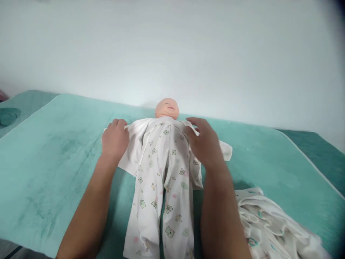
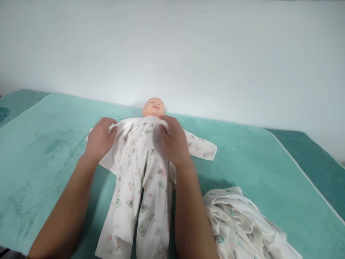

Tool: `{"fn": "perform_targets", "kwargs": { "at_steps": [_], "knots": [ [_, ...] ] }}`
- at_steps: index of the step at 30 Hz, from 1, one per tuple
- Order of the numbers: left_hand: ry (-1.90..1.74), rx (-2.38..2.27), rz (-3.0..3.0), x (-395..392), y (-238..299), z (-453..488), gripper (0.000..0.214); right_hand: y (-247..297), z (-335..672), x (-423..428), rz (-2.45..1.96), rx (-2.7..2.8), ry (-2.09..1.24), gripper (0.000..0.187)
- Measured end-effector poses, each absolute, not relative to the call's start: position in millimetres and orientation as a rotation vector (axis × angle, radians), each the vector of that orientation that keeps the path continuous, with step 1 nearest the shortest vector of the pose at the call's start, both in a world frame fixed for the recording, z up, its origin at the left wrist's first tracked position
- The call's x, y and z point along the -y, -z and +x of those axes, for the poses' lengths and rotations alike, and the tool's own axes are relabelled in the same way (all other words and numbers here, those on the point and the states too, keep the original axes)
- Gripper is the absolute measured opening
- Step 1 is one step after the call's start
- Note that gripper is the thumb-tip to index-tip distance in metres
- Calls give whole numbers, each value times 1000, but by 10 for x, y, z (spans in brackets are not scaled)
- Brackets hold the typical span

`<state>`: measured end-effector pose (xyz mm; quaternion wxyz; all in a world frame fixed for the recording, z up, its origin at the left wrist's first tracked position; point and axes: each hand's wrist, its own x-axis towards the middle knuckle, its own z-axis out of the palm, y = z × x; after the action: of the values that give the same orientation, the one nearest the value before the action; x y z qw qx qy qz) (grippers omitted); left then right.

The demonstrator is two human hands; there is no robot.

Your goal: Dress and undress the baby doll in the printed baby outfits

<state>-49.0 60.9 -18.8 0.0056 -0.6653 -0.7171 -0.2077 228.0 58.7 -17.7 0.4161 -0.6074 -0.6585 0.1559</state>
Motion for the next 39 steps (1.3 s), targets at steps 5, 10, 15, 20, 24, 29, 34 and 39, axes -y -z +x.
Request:
{"fn": "perform_targets", "kwargs": {
  "at_steps": [5, 10, 15, 20, 24, 29, 34, 39],
  "knots": [
    [968, 1725, -2594, -736, 490, -181, 42, 340, 2014, -691, -1265, 1689, -676, 43],
    [732, 1863, -2436, -875, 654, -229, 47, 489, 2198, -851, -1406, 1576, -643, 46],
    [569, 2114, -2224, -944, 639, -395, 45, 658, 2431, -1044, -1802, 1625, -341, 43],
    [511, 2247, -2087, -984, 651, -381, 41, 660, 2427, -1010, -1844, 1454, -77, 40],
    [555, 2292, -2066, -998, 657, -321, 39, 397, 2082, -843, -1435, 1637, -153, 37],
    [599, 2293, -2048, -998, 669, -311, 37, 84, 1561, -922, -1342, 2228, -210, 39],
    [609, 2281, -2059, -1013, 707, -327, 37, -61, 1137, -1291, -1549, 2749, -78, 35],
    [627, 2254, -2087, -1017, 715, -329, 35, -74, 897, -1370, -1726, 2858, -144, 27]
  ]
}}
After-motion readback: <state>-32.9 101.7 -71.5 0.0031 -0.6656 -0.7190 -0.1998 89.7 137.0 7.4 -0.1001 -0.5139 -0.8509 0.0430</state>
